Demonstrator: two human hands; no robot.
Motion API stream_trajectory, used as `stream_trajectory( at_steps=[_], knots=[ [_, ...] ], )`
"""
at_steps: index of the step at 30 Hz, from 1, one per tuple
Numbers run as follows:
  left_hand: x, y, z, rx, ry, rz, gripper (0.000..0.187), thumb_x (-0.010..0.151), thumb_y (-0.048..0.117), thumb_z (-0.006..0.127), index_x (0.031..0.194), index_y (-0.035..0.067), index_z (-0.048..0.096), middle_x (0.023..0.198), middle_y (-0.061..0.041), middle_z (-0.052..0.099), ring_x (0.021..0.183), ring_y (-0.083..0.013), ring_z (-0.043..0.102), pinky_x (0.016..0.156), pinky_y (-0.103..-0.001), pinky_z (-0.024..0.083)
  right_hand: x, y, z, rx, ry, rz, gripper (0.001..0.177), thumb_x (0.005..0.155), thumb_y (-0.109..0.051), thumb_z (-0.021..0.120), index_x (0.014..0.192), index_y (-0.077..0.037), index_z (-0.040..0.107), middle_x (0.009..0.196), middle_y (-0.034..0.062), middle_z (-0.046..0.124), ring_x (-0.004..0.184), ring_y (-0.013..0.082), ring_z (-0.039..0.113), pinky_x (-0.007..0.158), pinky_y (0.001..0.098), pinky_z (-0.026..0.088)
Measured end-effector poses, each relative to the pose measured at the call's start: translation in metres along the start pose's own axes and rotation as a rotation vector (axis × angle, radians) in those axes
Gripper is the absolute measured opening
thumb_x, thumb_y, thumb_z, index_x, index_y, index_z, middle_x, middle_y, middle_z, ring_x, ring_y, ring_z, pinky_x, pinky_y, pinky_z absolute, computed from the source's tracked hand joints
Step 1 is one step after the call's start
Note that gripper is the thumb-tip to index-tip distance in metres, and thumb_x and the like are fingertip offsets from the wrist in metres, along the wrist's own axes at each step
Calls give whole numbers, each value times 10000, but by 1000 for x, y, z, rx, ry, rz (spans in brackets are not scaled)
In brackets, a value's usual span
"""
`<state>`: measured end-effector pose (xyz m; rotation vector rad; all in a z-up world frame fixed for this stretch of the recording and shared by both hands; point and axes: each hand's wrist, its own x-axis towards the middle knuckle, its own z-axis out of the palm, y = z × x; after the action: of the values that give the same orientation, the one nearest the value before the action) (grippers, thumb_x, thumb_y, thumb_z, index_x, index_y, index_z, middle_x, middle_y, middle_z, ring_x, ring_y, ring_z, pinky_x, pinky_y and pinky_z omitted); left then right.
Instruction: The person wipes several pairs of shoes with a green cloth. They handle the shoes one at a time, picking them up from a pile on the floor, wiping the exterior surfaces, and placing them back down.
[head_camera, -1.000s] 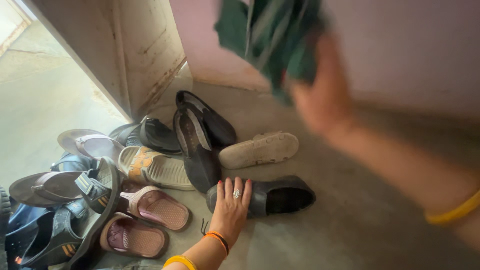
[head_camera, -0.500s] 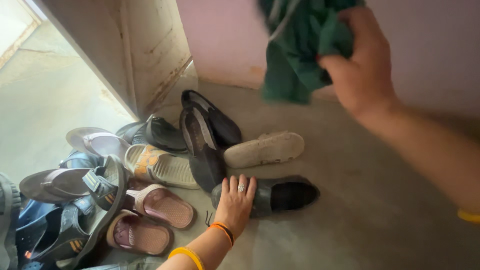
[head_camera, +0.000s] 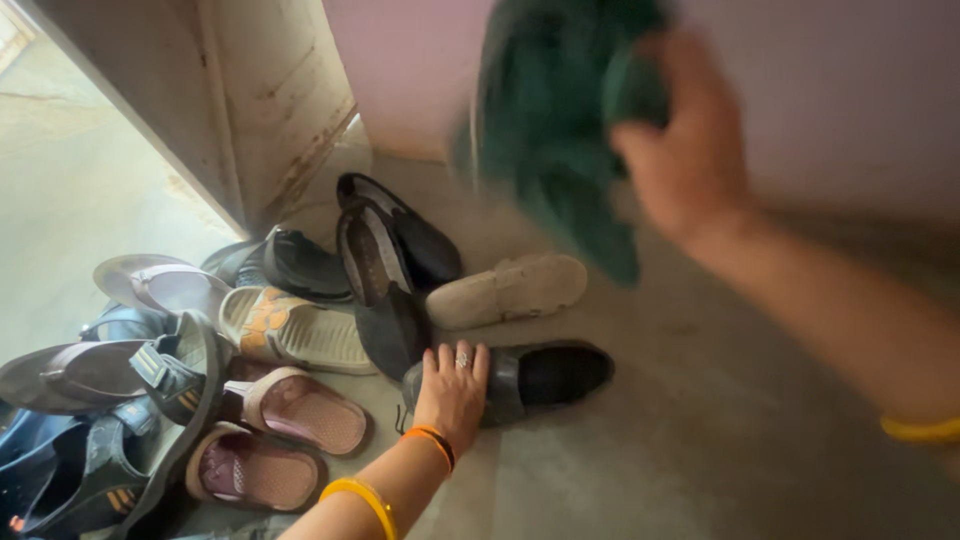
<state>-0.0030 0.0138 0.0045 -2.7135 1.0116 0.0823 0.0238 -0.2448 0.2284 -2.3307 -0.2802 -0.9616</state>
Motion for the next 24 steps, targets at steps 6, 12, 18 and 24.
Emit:
stream_trajectory(
  at_steps=[6, 12, 18, 24],
  knots=[
    [2, 0, 13, 24, 41, 2, 707, 840, 216, 662, 1463, 10, 400, 1269, -153, 537, 1168, -338, 507, 1034, -496, 393, -103, -10, 52, -91, -453, 391, 517, 776, 5, 531, 1287, -44, 586, 1290, 230, 632, 1216, 424, 590, 1013, 512, 473],
    [4, 3, 21, 13, 88, -21, 726, 853, 256, 694, 1471, 20, 394, 1297, -153, 536, 1177, -345, 514, 1053, -519, 397, -152, 4, 56, -163, -1087, 409, 370, 777, -194, 588, 1118, -155, 726, 1195, 130, 701, 1158, 329, 635, 965, 454, 511],
    [38, -1, -42, -351, -407, -136, 1124, 663, 544, 929, 1484, 46, 344, 1449, -138, 455, 1357, -348, 453, 1087, -482, 420, -138, 24, 67, -229, -975, 221, 746, 654, -418, 807, 1325, -163, 601, 1308, 114, 592, 1173, 369, 545, 975, 479, 465],
    [74, -1, -73, -310, -377, 187, 854, 723, 534, 864, 1323, 16, 546, 1337, -170, 604, 1215, -323, 641, 988, -422, 538, -193, 18, 84, -328, -752, -69, 854, 594, -485, 899, 1265, -64, 578, 1298, 180, 489, 1233, 433, 472, 946, 536, 448]
  ],
)
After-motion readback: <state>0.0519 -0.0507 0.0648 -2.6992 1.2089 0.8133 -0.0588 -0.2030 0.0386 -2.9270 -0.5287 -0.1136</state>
